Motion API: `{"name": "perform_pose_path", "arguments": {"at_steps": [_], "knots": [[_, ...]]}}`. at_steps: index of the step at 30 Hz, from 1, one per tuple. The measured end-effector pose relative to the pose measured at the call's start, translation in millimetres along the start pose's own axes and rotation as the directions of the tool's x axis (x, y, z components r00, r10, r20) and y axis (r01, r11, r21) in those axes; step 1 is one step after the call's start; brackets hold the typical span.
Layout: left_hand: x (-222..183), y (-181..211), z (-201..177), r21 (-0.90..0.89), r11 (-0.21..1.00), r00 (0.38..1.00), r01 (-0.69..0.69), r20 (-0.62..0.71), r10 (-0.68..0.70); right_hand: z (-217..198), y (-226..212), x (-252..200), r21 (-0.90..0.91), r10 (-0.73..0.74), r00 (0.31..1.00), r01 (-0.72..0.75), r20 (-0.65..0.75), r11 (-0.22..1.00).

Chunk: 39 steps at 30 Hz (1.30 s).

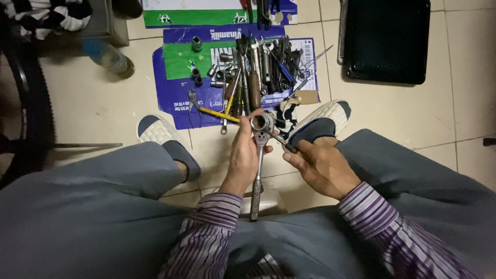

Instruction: The person wipes a ratchet handle and a small metal component with a cloth, and then assembles the component onto the ratchet using a screwdriver.

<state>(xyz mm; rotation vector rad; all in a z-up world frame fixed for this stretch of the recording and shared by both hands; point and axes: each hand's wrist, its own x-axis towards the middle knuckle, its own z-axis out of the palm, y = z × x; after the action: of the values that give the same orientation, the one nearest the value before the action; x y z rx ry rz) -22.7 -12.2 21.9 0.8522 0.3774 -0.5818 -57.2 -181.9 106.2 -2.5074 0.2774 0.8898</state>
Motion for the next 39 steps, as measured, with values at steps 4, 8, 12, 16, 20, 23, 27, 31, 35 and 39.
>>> {"name": "perform_pose_path", "arguments": {"at_steps": [4, 8, 12, 16, 20, 23, 27, 31, 35, 39], "knots": [[-13.1, 12.6, 15.6, 0.218, 0.974, 0.996, -0.067, -0.04, 0.078, 3.0, 7.0, 1.3, -0.064, -0.004, 1.0, 0.005, 0.012, 0.998], [-7.3, -3.2, 11.1, 0.269, 0.961, 0.993, -0.069, -0.078, 0.093, -6.9, 6.6, 6.9, -0.203, 0.051, 0.996, -0.036, 0.067, 0.979], [-6.9, -13.4, 14.5, 0.302, 0.953, 0.981, -0.022, -0.178, 0.079, -3.3, 5.4, 8.3, -0.207, 0.042, 0.996, -0.025, 0.076, 0.978], [-3.3, -22.9, 11.8, 0.276, 0.961, 0.962, -0.003, -0.261, 0.077, -0.5, -18.3, -7.8, -0.413, 0.072, 0.997, -0.069, -0.008, 0.908], [-3.0, -24.1, 11.3, 0.291, 0.957, 0.957, 0.001, -0.277, 0.083, 26.6, -10.9, -4.7, -0.627, -0.088, 0.983, -0.033, -0.161, 0.778], [-6.0, -22.2, 14.4, 0.289, 0.957, 0.943, 0.04, -0.326, 0.059, 31.0, -10.9, -1.3, -0.612, -0.05, 0.983, -0.07, -0.176, 0.788], [-6.4, -18.1, 18.8, 0.269, 0.963, 0.941, 0.032, -0.334, 0.062, 33.1, 2.8, 7.7, -0.435, 0.041, 0.997, -0.068, -0.071, 0.898], [-0.1, -24.9, 12.2, 0.271, 0.962, 0.941, 0.029, -0.331, 0.065, 39.0, 42.5, 30.7, 0.071, 0.121, 0.985, -0.13, 0.127, 0.989], [7.5, -34.2, 2.5, 0.374, 0.923, 0.934, -0.093, -0.29, 0.211, -8.7, -6.8, 9.6, 0.179, 0.174, 0.925, -0.245, 0.338, 0.953], [25.9, -38.2, -15.6, 0.438, 0.89, 0.896, -0.128, -0.333, 0.293, 22.7, 21.3, 40.6, 0.18, 0.169, 0.945, -0.224, 0.279, 0.958]]}}
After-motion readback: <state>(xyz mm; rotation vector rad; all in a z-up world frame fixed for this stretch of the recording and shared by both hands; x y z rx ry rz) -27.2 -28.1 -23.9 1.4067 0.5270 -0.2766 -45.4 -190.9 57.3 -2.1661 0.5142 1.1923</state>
